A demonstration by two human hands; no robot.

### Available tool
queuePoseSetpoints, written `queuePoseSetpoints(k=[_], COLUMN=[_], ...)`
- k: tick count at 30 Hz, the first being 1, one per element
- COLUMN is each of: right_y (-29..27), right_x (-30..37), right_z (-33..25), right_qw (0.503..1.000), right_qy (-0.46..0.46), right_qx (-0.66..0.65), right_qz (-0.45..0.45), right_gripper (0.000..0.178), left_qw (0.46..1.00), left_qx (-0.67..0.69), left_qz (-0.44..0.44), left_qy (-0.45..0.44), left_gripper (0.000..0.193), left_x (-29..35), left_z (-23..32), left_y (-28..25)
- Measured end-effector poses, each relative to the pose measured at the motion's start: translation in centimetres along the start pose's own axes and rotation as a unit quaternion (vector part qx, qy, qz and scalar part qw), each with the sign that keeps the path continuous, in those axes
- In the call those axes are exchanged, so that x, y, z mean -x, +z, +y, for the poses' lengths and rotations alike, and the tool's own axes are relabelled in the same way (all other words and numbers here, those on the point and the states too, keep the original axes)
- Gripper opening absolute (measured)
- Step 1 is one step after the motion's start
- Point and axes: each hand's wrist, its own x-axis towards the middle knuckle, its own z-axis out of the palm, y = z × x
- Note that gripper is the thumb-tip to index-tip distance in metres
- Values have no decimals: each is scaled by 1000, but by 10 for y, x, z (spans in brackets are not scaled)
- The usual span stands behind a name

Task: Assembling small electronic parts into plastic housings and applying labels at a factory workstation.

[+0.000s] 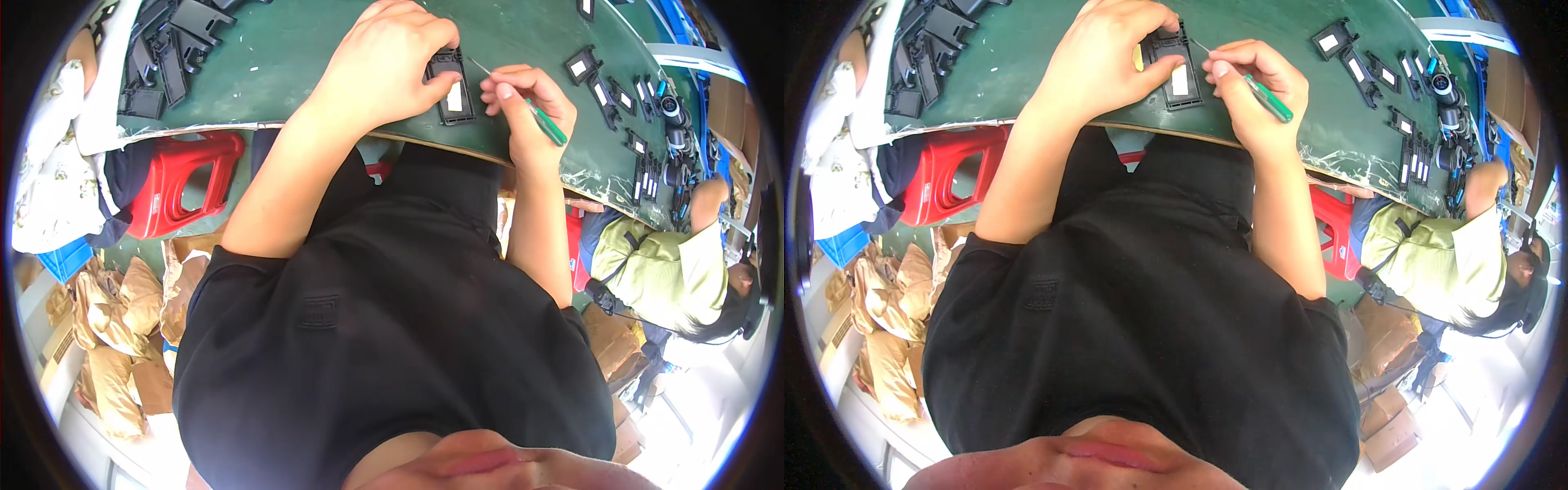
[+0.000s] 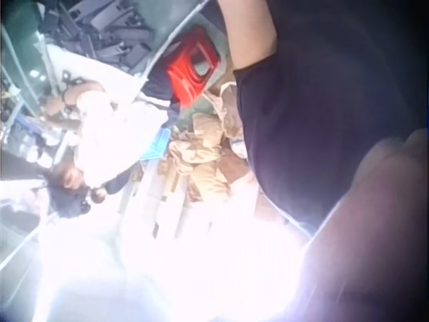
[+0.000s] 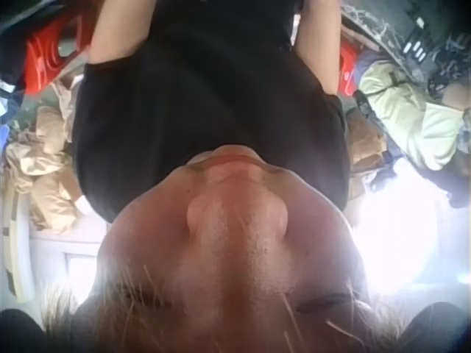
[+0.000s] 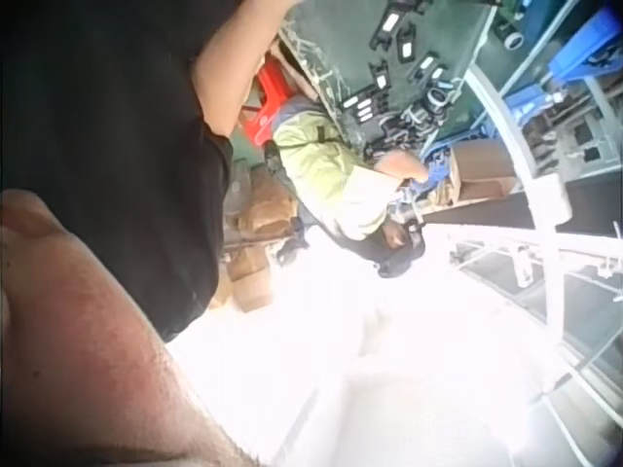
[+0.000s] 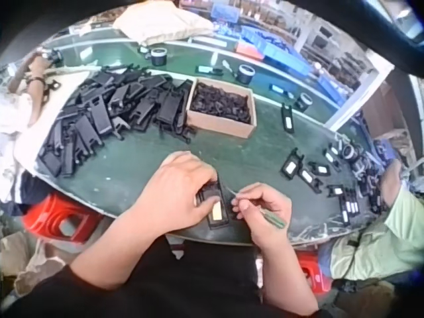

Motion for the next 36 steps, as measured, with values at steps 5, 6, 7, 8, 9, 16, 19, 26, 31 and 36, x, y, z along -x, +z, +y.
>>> queuePoseSetpoints(k=[5, 6, 7, 8, 9, 16, 19, 26, 31, 36], right_y=[0, 9, 13, 7, 6, 6, 0, 9, 10, 8], right_x=[-2, -1, -1, 1, 2, 0, 1, 7, 4, 6], right_z=[-8, -13, -16, -12, -9, -3, -10, -11, -7, -7], right_qw=[997, 998, 998, 998, 998, 997, 996, 991, 988, 983], right_qy=[55, 53, 52, 49, 50, -40, -46, -44, -73, -88], right_qx=[38, 28, 19, 39, 40, 49, 35, 126, 132, 161], right_qz=[-24, -3, 17, -7, -7, -49, -61, -19, -26, -28], right_gripper=[9, 10, 10, 10, 10, 13, 13, 13, 12, 12], left_qw=[1000, 1000, 1000, 1000, 1000, 967, 999, 967, 965, 999], left_qx=[10, 3, -5, -3, 3, -50, -9, -57, -65, 18], left_qz=[-20, -10, 0, 0, 1, 158, -13, 142, 144, -28], left_qy=[2, 11, 21, 21, 19, 193, 35, 205, 211, 37], left_gripper=[25, 25, 24, 24, 23, 19, 19, 19, 20, 20], left_x=[0, 1, 2, 2, 2, 3, 3, 8, 9, 5], left_z=[-4, -4, -4, -4, -4, -29, -7, -33, -34, -9], left_y=[2, 2, 2, 2, 2, 24, 2, 27, 26, 2])
